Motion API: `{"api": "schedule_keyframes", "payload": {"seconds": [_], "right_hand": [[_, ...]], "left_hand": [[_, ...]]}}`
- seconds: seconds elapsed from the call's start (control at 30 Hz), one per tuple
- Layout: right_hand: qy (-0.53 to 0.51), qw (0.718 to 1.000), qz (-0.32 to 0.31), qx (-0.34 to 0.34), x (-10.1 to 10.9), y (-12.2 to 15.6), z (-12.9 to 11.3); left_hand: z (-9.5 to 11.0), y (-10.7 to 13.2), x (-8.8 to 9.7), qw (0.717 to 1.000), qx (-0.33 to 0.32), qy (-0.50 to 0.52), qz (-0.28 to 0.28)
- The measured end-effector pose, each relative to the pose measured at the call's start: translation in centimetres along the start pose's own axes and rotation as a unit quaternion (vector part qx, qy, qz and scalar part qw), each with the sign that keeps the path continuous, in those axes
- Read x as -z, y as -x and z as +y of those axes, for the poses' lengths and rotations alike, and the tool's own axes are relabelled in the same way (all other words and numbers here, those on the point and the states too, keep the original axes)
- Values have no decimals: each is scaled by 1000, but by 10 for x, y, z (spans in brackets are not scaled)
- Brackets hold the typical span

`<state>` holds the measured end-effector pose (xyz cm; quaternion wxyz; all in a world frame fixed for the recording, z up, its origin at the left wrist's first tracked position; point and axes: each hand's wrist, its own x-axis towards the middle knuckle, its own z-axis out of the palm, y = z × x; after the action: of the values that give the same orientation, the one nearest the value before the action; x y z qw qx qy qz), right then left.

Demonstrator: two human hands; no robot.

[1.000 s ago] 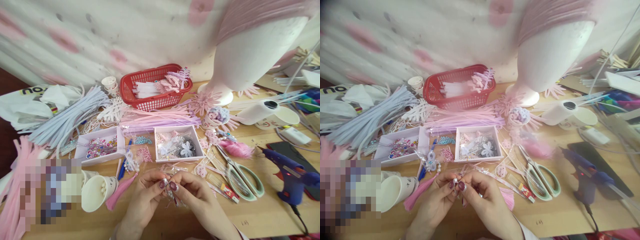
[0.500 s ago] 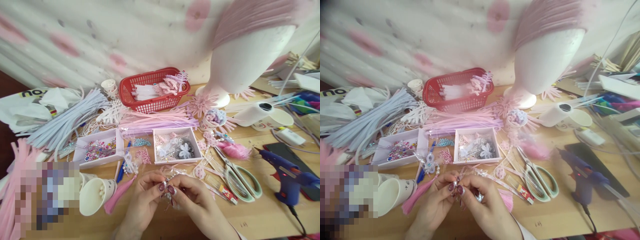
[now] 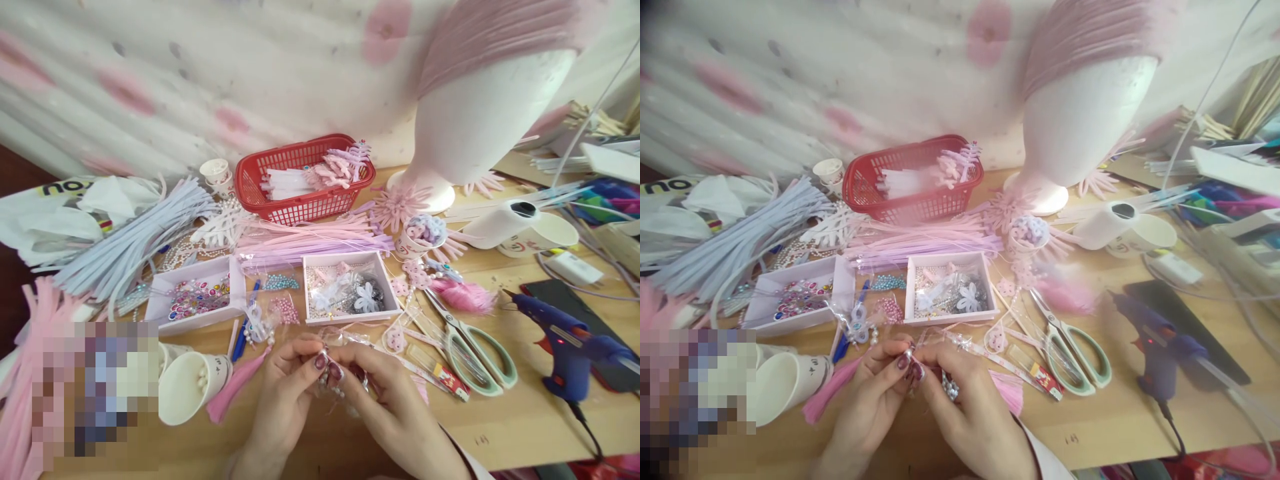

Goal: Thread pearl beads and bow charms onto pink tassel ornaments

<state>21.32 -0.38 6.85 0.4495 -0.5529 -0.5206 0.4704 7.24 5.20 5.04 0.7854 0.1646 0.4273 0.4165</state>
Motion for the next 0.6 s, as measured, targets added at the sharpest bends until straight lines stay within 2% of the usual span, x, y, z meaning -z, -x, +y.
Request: {"api": "schedule_keyframes", "payload": {"seconds": [0.27,0.6], "right_hand": [[33,999,5,11,2,0,-3],[35,999,0,2,4,-1,2]], "left_hand": [[-1,3,-4,997,-44,-21,-55],[-7,2,6,990,-116,-78,-15]]}}
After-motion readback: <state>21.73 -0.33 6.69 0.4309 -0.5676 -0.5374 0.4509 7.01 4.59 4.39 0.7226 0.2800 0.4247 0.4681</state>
